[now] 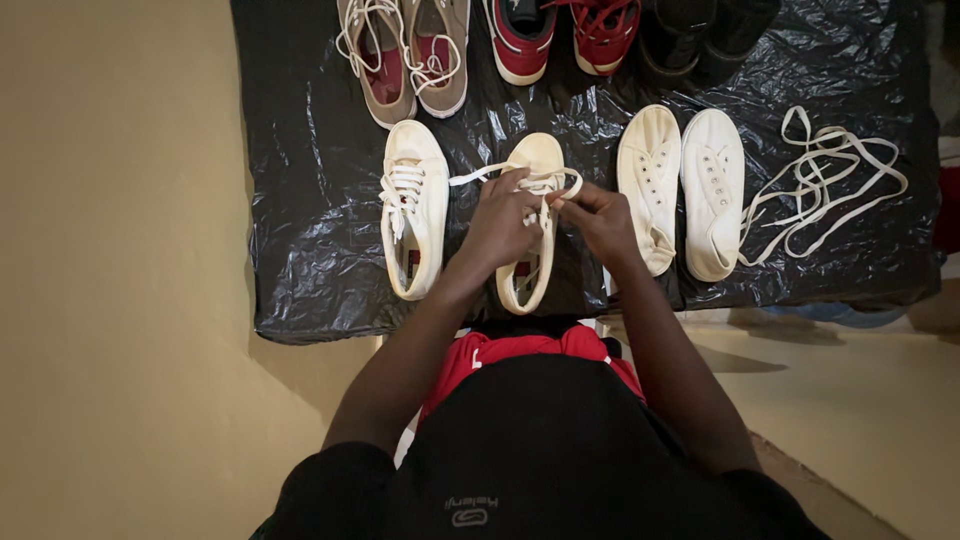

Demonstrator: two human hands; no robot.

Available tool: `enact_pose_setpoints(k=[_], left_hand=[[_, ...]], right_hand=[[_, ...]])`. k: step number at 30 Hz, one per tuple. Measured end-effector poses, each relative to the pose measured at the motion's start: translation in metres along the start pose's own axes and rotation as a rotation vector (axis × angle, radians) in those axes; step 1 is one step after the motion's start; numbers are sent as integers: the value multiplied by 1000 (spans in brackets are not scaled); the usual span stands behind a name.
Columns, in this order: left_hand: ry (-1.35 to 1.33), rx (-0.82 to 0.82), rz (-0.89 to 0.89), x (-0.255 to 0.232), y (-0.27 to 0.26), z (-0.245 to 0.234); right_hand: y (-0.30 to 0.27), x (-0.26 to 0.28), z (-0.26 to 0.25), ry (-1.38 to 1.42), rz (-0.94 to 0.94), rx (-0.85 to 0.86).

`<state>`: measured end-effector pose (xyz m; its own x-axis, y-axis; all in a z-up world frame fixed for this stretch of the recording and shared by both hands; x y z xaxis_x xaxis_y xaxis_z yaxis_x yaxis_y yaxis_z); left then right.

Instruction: The person threads white shoelaces through the eyelets of a pair of off-white canvas shoes placed on a black plastic sheet. They pull the laces through each eyelet in sequence and tie a knot at the top.

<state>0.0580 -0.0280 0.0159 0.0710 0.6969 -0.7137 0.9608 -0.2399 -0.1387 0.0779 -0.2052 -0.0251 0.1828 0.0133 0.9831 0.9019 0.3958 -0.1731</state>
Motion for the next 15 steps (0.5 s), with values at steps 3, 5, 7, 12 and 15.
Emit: enact_pose_setpoints(k=[3, 5, 7, 12, 15], left_hand=[[-119, -92, 14, 11, 1, 7], [-177, -137, -15, 17, 0, 15], [-199, -174, -29, 19, -1, 20], [-212, -205, -55, 24, 1, 23], [-241, -229, -53, 26, 1, 26]], right_hand=[[-1, -2, 0, 10, -12, -9], [-3, -4, 0, 7, -31, -18], [-5, -6, 2, 20, -50, -35], [-8, -11, 6, -29, -82, -58], [-10, -13, 9, -89, -141, -59]])
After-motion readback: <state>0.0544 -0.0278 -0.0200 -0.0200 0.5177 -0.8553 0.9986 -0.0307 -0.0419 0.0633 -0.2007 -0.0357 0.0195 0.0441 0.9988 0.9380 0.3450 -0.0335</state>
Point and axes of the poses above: each hand's wrist, its own y-axis towards the middle knuckle, its own z-axis out of the palm, x = y × z, the point moved 5 cm from there along y, towards the middle knuckle, and after that the axes turned 6 degrees about x, right-handed, at the moved point
